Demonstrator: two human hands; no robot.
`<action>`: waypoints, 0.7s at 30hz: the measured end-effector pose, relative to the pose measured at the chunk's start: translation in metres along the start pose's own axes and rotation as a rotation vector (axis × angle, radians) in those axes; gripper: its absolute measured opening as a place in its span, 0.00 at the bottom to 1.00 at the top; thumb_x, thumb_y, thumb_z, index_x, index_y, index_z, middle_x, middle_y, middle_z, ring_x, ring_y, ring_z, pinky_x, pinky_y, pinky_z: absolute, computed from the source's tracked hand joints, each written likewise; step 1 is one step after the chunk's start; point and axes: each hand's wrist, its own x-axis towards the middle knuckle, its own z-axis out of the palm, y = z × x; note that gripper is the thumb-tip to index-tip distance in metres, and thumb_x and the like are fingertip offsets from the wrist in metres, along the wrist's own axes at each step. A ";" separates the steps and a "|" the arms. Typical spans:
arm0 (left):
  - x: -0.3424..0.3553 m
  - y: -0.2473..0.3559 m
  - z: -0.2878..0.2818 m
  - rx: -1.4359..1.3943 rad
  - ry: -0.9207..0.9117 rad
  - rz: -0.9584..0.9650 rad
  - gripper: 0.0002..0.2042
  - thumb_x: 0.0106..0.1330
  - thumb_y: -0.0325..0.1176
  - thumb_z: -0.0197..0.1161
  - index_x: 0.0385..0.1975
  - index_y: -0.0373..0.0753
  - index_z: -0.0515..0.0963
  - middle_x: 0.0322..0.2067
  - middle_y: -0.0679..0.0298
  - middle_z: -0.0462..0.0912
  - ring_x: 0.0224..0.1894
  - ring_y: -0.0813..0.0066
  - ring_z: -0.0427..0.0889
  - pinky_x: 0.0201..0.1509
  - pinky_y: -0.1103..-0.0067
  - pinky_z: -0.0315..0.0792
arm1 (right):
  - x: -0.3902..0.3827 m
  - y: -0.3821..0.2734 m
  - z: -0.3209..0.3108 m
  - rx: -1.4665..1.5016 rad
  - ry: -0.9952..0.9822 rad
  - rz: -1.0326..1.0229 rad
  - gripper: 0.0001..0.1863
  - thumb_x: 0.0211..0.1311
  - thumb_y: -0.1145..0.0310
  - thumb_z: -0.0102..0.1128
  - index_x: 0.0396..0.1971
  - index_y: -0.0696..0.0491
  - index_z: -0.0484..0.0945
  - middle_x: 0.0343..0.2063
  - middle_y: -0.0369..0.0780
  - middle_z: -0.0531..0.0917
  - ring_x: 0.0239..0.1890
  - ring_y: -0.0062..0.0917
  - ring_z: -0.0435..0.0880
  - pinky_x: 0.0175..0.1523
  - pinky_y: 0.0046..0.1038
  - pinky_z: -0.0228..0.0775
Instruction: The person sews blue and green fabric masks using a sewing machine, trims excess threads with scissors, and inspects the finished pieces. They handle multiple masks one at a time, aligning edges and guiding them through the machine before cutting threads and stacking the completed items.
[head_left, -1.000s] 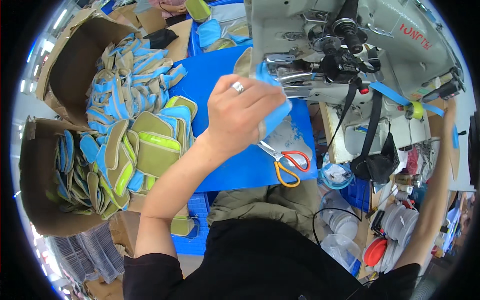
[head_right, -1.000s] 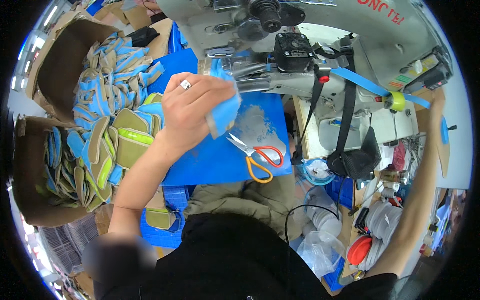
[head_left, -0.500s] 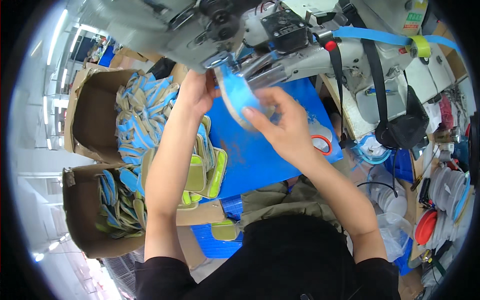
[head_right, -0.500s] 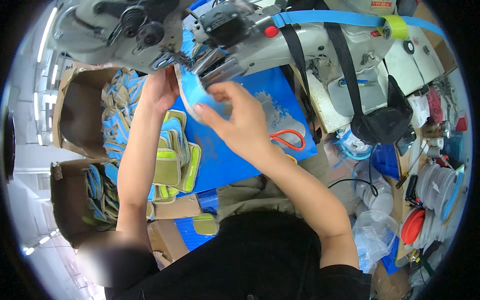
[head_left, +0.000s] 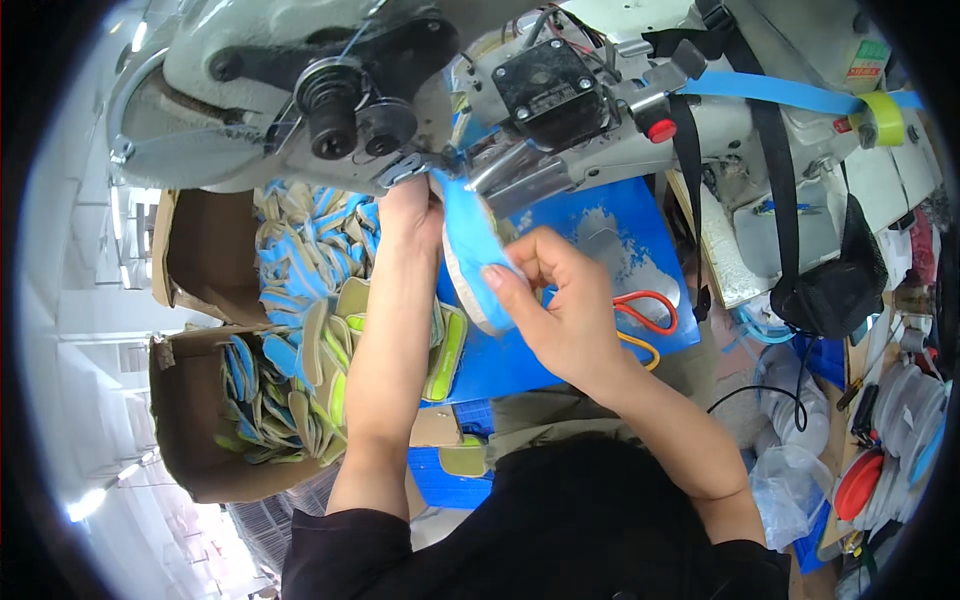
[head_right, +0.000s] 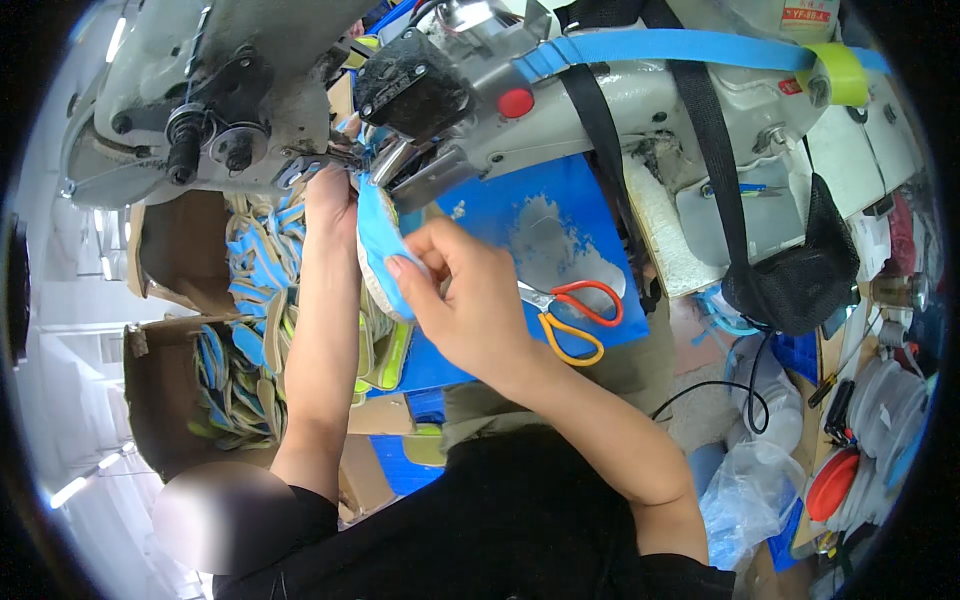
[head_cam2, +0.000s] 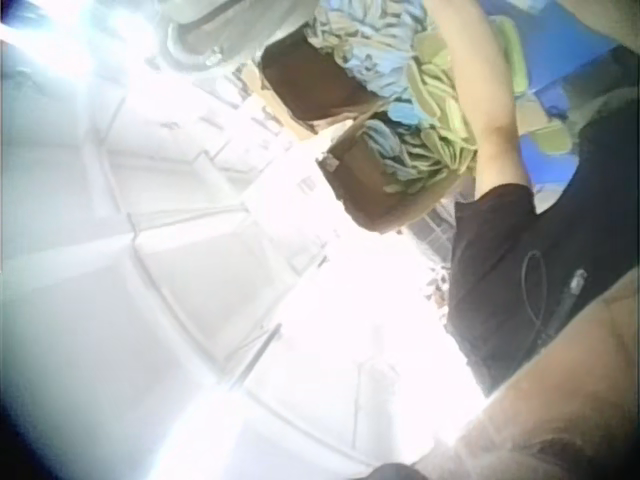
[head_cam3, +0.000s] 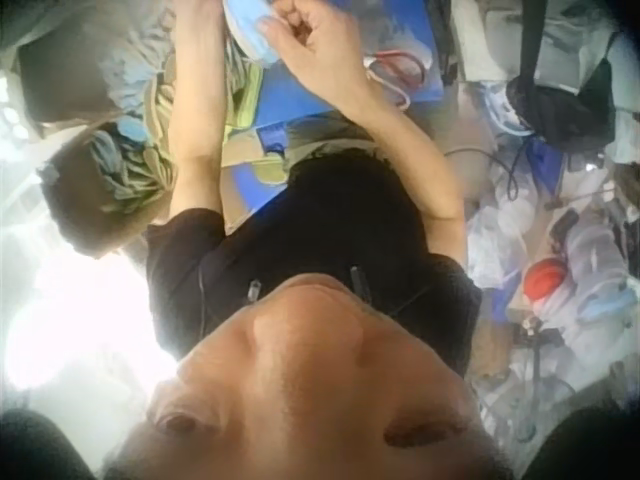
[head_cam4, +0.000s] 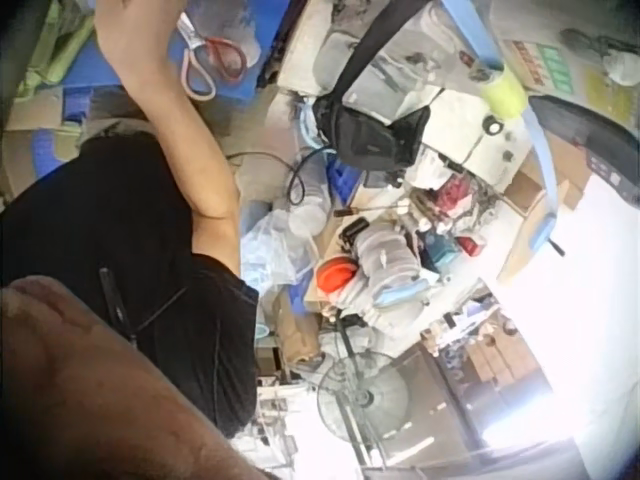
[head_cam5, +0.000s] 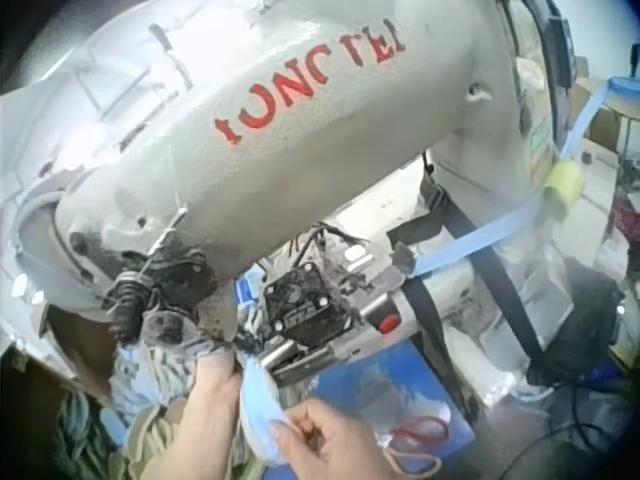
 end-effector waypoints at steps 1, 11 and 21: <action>0.007 0.005 -0.013 0.008 0.001 -0.029 0.09 0.71 0.29 0.69 0.49 0.37 0.82 0.43 0.59 0.87 0.39 0.69 0.87 0.44 0.70 0.84 | -0.002 -0.001 0.001 0.017 -0.007 0.003 0.07 0.68 0.71 0.67 0.37 0.59 0.79 0.25 0.42 0.88 0.23 0.19 0.84 0.30 0.24 0.72; 0.010 0.076 -0.028 1.687 -0.452 0.740 0.09 0.66 0.26 0.62 0.43 0.35 0.85 0.38 0.59 0.88 0.43 0.63 0.85 0.45 0.69 0.77 | -0.005 0.013 -0.003 0.065 -0.061 0.062 0.08 0.69 0.70 0.67 0.38 0.58 0.79 0.23 0.37 0.84 0.23 0.13 0.77 0.29 0.22 0.68; 0.006 0.078 -0.037 1.165 -0.735 0.379 0.17 0.65 0.27 0.71 0.54 0.36 0.83 0.50 0.58 0.86 0.52 0.65 0.83 0.59 0.68 0.77 | 0.004 -0.004 -0.018 0.040 -0.094 0.090 0.07 0.70 0.71 0.67 0.35 0.57 0.78 0.25 0.33 0.83 0.28 0.09 0.75 0.34 0.20 0.67</action>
